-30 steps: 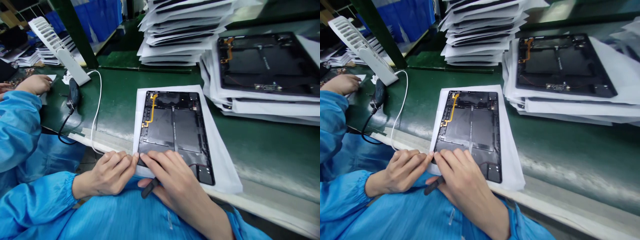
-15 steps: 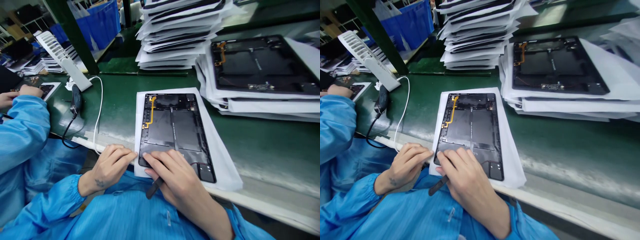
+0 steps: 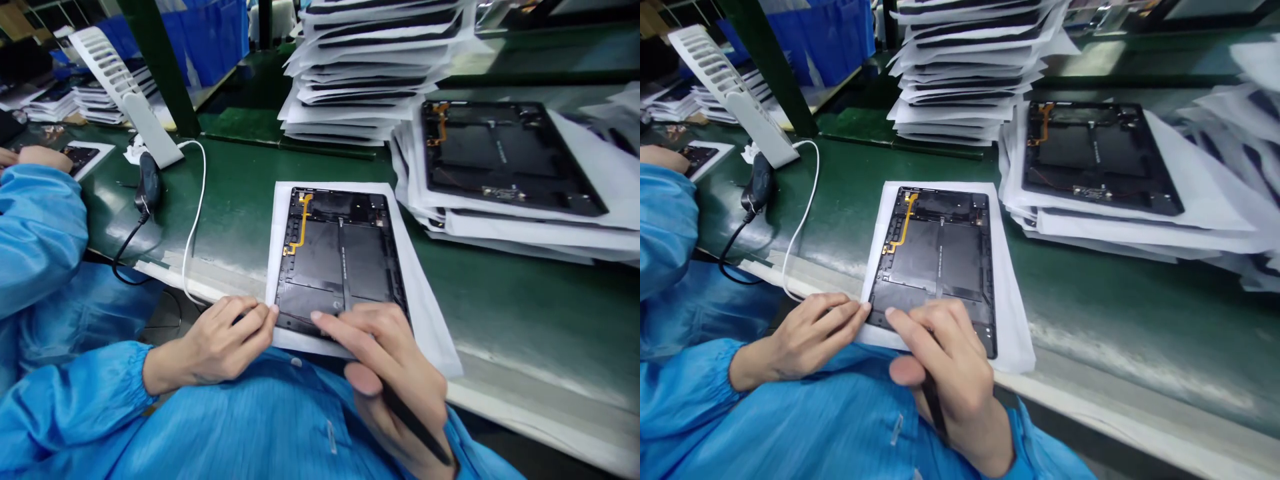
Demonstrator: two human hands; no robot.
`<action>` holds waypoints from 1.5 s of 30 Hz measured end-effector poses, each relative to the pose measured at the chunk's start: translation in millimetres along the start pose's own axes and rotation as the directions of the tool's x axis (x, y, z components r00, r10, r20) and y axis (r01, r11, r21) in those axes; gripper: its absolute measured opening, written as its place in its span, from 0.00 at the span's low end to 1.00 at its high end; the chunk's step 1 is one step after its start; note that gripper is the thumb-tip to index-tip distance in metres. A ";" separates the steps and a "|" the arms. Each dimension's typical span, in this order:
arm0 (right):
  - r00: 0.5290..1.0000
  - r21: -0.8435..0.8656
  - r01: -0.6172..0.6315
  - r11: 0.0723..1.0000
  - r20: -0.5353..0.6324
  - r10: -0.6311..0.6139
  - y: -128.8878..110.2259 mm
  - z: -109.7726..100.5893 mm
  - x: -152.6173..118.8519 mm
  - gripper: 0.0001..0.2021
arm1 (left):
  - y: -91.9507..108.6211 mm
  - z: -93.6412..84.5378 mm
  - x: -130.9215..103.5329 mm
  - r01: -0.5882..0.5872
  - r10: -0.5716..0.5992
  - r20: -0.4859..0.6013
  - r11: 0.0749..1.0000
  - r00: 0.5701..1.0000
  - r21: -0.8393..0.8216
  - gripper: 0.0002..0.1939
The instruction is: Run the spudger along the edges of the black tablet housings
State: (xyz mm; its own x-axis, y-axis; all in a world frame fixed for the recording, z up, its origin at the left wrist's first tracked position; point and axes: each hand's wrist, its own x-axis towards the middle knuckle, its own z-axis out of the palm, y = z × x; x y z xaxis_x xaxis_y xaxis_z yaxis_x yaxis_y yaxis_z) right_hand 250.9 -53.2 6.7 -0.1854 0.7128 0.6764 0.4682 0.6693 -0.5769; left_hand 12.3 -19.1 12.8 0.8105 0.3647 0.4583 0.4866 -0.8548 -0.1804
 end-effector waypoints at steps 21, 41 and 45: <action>0.838 -0.189 0.156 0.969 0.545 -0.029 3.3 -10.7 21.7 0.23 | -21.6 26.5 8.8 0.220 -0.139 0.209 0.869 0.968 -0.443 0.29; 0.861 -0.376 0.228 0.898 0.508 -0.006 -0.2 3.4 18.1 0.19 | -24.6 26.5 10.3 0.169 -0.127 0.120 0.869 0.985 -0.466 0.25; 0.831 -0.409 0.320 0.855 0.554 -0.046 -1.3 3.4 20.4 0.17 | -21.6 28.8 8.2 0.186 -0.143 0.126 0.868 0.982 -0.461 0.25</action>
State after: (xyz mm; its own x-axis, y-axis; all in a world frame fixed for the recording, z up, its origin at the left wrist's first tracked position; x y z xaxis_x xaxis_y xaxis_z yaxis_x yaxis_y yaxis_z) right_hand 243.6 -38.8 19.7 -0.6544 0.6776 0.3355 0.6939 0.7145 -0.0897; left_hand 17.8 12.9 -4.7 0.7672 0.5270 0.3656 0.4224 -0.8441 0.3303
